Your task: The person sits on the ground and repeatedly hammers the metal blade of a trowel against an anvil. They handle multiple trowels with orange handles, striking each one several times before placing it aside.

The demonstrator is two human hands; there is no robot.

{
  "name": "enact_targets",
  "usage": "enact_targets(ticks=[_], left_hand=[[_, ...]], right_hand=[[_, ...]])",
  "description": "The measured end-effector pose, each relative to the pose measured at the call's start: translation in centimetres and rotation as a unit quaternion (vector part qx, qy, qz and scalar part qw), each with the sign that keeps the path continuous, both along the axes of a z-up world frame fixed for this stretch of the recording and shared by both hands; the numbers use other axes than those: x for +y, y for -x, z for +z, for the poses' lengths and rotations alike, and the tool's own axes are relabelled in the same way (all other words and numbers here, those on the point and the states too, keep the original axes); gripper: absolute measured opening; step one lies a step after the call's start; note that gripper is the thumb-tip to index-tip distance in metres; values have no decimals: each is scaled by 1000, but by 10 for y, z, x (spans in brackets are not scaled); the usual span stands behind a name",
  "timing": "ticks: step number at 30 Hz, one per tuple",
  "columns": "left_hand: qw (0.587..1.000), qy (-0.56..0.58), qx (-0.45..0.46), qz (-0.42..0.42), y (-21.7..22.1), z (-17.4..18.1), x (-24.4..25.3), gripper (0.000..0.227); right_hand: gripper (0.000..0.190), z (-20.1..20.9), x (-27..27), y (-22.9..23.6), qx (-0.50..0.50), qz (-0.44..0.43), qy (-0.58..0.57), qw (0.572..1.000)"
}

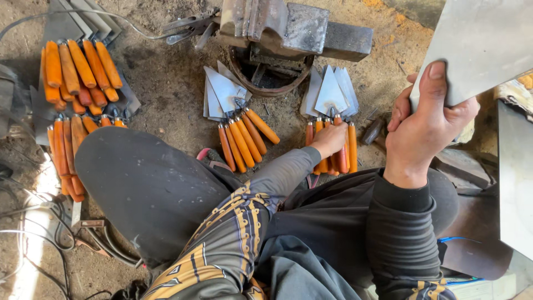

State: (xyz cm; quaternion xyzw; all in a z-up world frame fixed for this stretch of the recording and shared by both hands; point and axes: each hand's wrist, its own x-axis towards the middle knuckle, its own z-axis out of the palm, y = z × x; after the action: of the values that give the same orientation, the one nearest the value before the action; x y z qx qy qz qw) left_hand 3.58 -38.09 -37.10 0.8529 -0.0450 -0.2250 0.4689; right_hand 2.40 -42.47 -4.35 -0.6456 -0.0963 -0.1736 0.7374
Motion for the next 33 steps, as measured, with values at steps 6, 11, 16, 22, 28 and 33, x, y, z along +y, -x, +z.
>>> enact_targets(ticks=[6,11,16,22,28,33], left_hand=[[995,89,42,-14,15,8,44,31],[928,-119,25,352,25,-24,139,39],[943,-242,57,220,37,-71,197,44],[936,-311,-21,165,35,-71,238,25],[906,-400,-32,-133,35,68,301,21],[972,-160,172,-23,66,222,307,41]], right_hand=[[39,-1,7,-1,22,7,-11,1000],[40,0,12,2,29,14,-24,999],[38,1,25,-2,28,17,-5,999],[34,-2,26,-2,38,25,-16,999],[27,-7,32,-7,44,32,-45,997],[28,-15,47,-5,54,64,-21,996]])
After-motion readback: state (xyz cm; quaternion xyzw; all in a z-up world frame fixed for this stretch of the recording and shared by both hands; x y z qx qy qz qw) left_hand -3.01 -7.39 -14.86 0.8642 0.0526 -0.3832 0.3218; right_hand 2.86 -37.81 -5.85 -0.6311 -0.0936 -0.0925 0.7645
